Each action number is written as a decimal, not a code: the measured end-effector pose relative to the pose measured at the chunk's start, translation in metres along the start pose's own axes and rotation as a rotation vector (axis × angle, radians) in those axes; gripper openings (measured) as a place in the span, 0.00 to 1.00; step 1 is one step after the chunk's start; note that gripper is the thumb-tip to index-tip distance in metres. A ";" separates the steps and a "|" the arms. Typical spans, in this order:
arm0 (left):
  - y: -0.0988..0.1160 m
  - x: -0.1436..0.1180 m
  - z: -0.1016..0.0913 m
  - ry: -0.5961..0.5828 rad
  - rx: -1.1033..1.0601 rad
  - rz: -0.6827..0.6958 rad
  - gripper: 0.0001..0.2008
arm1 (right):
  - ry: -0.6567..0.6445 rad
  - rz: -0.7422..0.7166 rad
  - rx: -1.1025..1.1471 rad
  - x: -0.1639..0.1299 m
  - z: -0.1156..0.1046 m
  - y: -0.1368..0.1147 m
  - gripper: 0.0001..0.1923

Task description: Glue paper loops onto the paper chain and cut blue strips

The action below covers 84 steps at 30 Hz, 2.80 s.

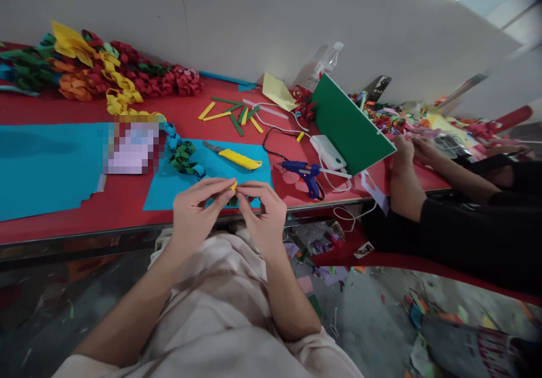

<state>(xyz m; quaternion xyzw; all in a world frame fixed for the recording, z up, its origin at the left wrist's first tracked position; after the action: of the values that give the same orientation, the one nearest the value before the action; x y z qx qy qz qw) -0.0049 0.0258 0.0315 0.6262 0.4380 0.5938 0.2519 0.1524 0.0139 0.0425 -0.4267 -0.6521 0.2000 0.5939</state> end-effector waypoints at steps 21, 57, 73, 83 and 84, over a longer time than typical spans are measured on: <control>-0.014 -0.002 -0.022 0.112 -0.051 -0.007 0.10 | -0.059 0.328 -0.669 0.037 -0.121 0.100 0.25; 0.003 -0.007 -0.017 0.017 0.242 0.198 0.20 | -0.337 0.033 -0.322 -0.008 -0.072 0.017 0.08; 0.007 -0.008 -0.013 -0.018 0.251 0.232 0.21 | -0.342 0.017 -0.316 -0.011 -0.076 0.012 0.05; 0.006 -0.009 -0.015 0.003 0.251 0.217 0.19 | -0.322 0.010 -0.357 -0.013 -0.076 0.016 0.09; 0.006 -0.010 -0.015 0.002 0.241 0.227 0.20 | -0.324 0.014 -0.358 -0.013 -0.075 0.016 0.09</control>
<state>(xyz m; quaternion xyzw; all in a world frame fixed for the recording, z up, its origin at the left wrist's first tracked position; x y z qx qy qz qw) -0.0171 0.0113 0.0335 0.6968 0.4327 0.5622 0.1058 0.2280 -0.0059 0.0382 -0.4920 -0.7610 0.1511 0.3950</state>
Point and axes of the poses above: each hand's wrist, its own x-axis towards the middle knuckle, its own z-axis out of the palm, y = z × x, the point moved 6 cm from there along x, towards the middle knuckle, and after that the axes turned 1 degree about x, right-handed, at the moved point
